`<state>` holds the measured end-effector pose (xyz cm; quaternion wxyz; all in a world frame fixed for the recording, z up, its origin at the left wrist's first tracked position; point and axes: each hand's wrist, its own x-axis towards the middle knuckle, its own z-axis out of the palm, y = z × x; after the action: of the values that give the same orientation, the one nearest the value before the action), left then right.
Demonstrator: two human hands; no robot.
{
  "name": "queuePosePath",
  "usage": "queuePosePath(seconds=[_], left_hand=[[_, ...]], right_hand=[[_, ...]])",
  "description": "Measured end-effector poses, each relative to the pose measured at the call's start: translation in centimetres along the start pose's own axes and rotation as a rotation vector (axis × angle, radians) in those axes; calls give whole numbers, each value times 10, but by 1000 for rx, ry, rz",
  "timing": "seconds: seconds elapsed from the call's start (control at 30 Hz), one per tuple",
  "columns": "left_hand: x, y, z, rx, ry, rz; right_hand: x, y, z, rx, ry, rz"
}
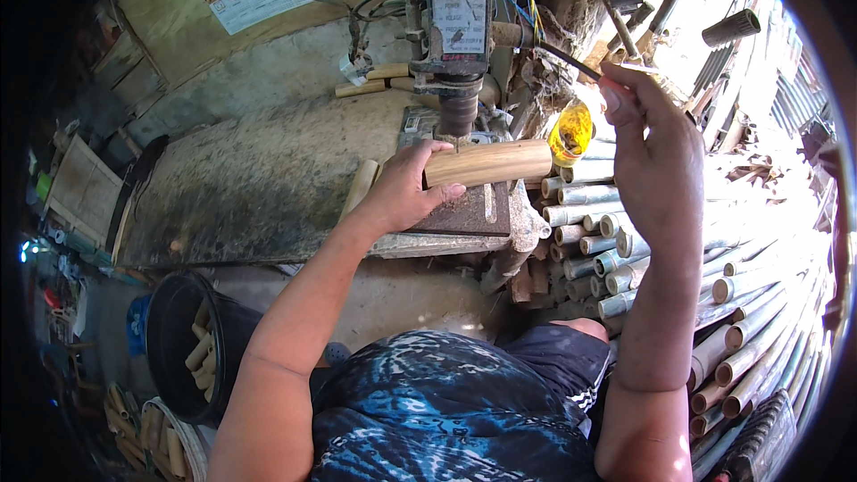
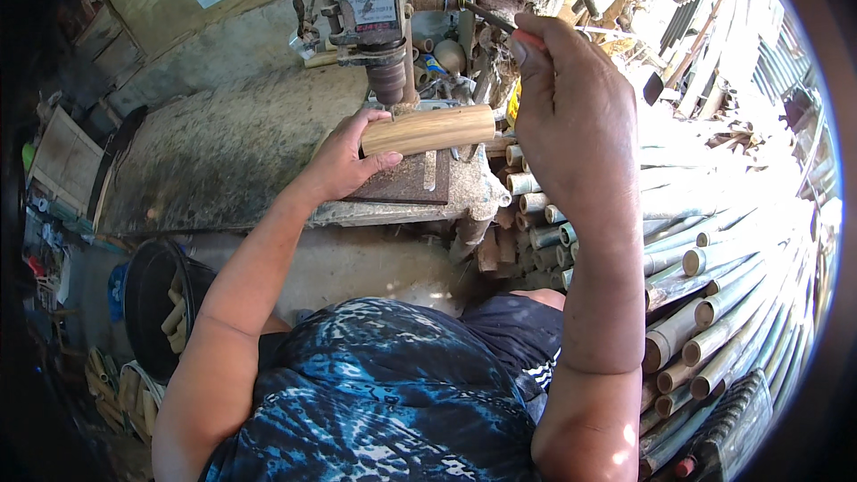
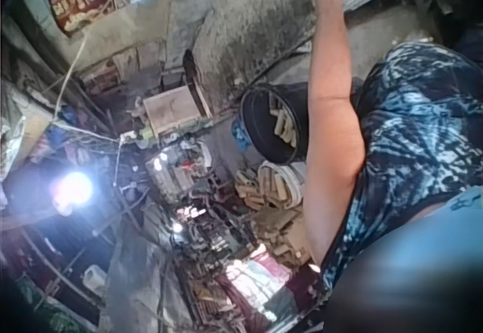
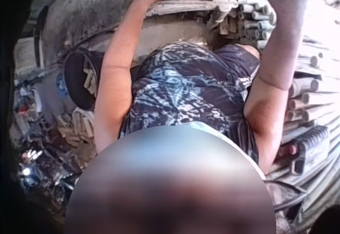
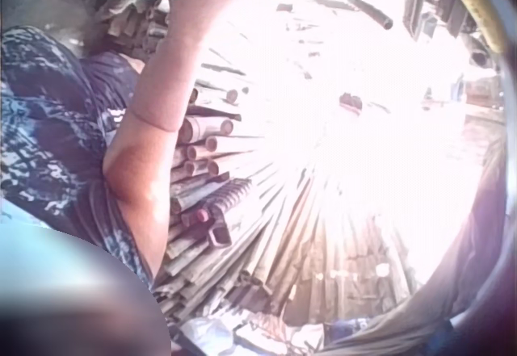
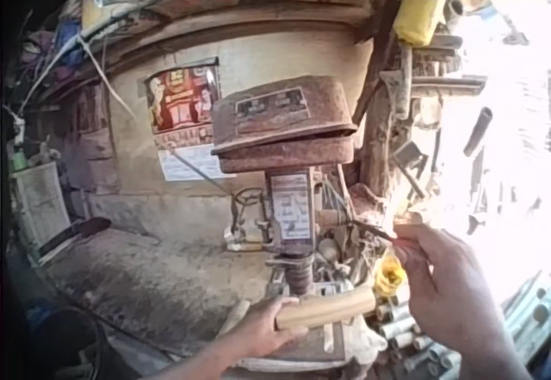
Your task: The person repeatedly positions short wooden dowels under a drill press, operates the lever to drill a hole, then removes and sets aside each finished piece. The process is repeated for multiple dowels in a workshop setting.
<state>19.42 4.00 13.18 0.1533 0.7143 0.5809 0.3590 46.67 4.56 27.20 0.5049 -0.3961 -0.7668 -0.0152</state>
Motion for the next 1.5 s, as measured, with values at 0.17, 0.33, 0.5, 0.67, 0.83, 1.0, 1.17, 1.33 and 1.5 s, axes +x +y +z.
queuePosePath(seconds=[0.17,0.33,0.5,0.67,0.83,1.0,1.17,1.33,1.5], left_hand=[[-1,2,-2,12,-16,-27],[-1,-1,0,3,8,-4],[0,-3,2,-2,28,52],[1,-2,2,-19,30,22],[1,0,3,-3,55,17],[1,2,1,1,47,26],[2,-2,1,8,17,39],[2,-7,4,1,27,41],[-2,1,3,-7,30,10]], right_hand=[[-11,0,3,-1,-80,64],[-24,4,12,3,-213,202],[-16,34,44,-105,-376,292],[12,77,114,-242,-348,278],[51,100,156,-257,-203,262],[70,106,158,-292,-276,279],[20,75,94,-274,-616,297],[-10,13,2,44,-275,260],[90,18,7,-140,83,-35]])
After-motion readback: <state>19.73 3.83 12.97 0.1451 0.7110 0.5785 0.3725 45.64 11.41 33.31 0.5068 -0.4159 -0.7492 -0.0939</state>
